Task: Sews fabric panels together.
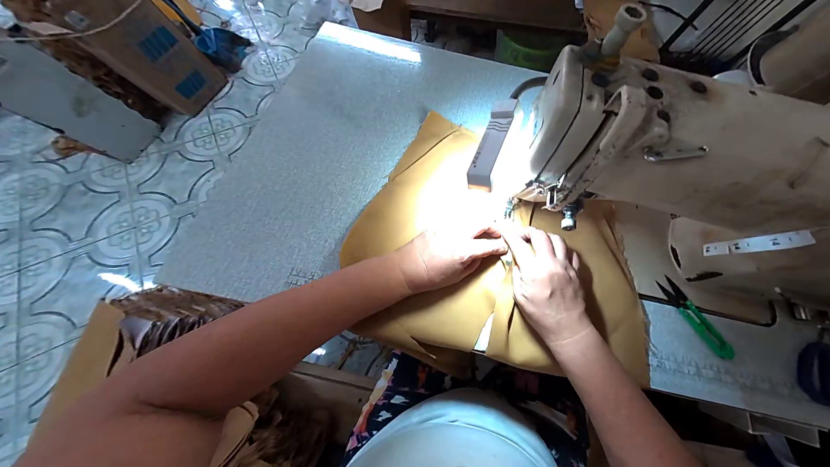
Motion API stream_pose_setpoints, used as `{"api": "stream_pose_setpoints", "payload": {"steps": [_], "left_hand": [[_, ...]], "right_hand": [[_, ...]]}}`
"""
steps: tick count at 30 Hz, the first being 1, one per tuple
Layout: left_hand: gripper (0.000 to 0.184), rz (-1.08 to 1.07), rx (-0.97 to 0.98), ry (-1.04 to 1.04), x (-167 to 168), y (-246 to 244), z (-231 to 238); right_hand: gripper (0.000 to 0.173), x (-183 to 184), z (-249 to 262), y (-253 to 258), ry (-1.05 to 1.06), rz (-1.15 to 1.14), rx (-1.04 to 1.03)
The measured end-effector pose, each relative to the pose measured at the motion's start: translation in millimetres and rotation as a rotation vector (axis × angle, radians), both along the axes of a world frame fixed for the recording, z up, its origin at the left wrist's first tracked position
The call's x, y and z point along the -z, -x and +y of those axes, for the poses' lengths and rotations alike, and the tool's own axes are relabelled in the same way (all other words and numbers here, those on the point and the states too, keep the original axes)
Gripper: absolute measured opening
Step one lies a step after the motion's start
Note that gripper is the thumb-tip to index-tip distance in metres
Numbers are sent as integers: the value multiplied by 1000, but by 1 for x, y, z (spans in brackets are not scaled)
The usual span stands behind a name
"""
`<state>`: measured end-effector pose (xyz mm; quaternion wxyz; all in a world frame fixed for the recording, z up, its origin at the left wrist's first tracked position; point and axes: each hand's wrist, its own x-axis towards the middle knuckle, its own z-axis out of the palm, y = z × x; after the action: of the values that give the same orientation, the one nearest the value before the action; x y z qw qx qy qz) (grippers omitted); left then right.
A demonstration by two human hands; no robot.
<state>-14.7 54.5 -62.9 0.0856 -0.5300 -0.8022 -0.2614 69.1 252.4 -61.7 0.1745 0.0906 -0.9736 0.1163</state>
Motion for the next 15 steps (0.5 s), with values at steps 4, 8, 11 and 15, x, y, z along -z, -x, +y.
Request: {"api": "stream_pose_setpoints", "payload": {"steps": [4, 8, 11, 15], "left_hand": [[34, 4, 24, 8, -2, 5, 0], [35, 34, 63, -6, -3, 24, 4], [39, 25, 125, 21, -2, 46, 4], [39, 33, 205, 78, -6, 61, 5]], "right_hand": [[36, 0, 1, 4, 13, -11, 5], [35, 0, 9, 19, 57, -27, -32], [20, 3, 18, 31, 110, 88, -131], [18, 8, 39, 41, 133, 265, -521]]}}
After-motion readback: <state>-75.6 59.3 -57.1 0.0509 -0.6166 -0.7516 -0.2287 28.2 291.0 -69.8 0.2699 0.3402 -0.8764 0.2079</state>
